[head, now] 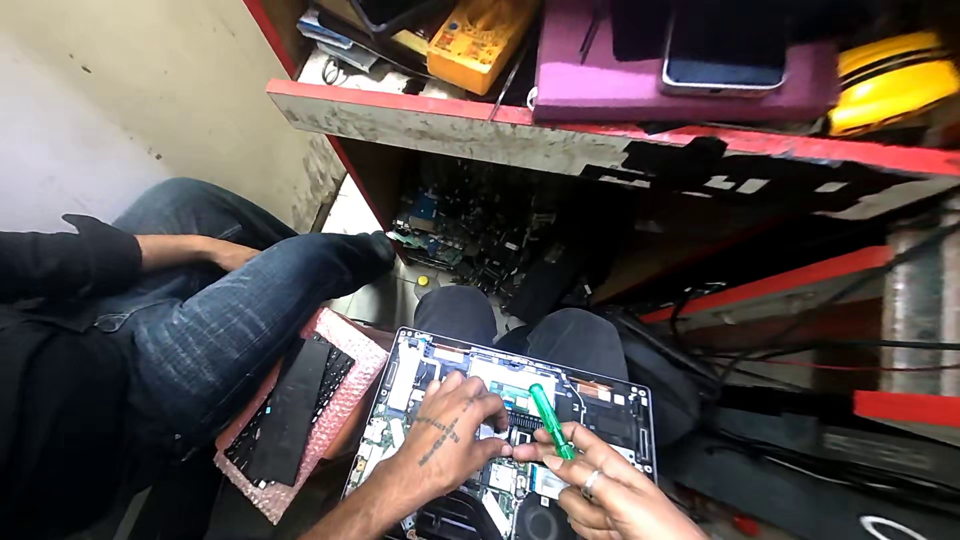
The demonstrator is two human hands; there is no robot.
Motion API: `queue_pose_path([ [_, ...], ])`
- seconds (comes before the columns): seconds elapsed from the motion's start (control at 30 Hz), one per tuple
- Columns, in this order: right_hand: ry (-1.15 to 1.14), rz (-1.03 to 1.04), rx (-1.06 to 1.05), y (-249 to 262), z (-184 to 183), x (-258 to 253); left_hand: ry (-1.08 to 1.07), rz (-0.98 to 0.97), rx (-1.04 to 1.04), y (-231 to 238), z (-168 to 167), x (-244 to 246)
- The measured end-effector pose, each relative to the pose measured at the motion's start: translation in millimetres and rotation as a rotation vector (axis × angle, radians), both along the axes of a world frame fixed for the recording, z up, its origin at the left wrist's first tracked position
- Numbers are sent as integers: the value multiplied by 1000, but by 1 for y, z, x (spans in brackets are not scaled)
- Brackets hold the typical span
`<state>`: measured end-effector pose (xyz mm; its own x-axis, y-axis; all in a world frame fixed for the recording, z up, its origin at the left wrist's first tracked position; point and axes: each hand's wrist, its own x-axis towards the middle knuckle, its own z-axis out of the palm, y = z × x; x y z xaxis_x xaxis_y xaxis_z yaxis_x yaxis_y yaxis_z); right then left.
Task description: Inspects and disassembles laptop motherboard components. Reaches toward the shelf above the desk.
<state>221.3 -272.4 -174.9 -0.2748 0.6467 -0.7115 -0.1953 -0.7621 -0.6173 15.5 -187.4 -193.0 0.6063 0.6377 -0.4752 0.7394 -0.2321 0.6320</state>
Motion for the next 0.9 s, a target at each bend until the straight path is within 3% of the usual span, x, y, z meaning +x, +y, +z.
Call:
queue_pose_path([
  [0.9,-4,-13,14,-1,0,1,-13,-5,-7,2,3,1],
])
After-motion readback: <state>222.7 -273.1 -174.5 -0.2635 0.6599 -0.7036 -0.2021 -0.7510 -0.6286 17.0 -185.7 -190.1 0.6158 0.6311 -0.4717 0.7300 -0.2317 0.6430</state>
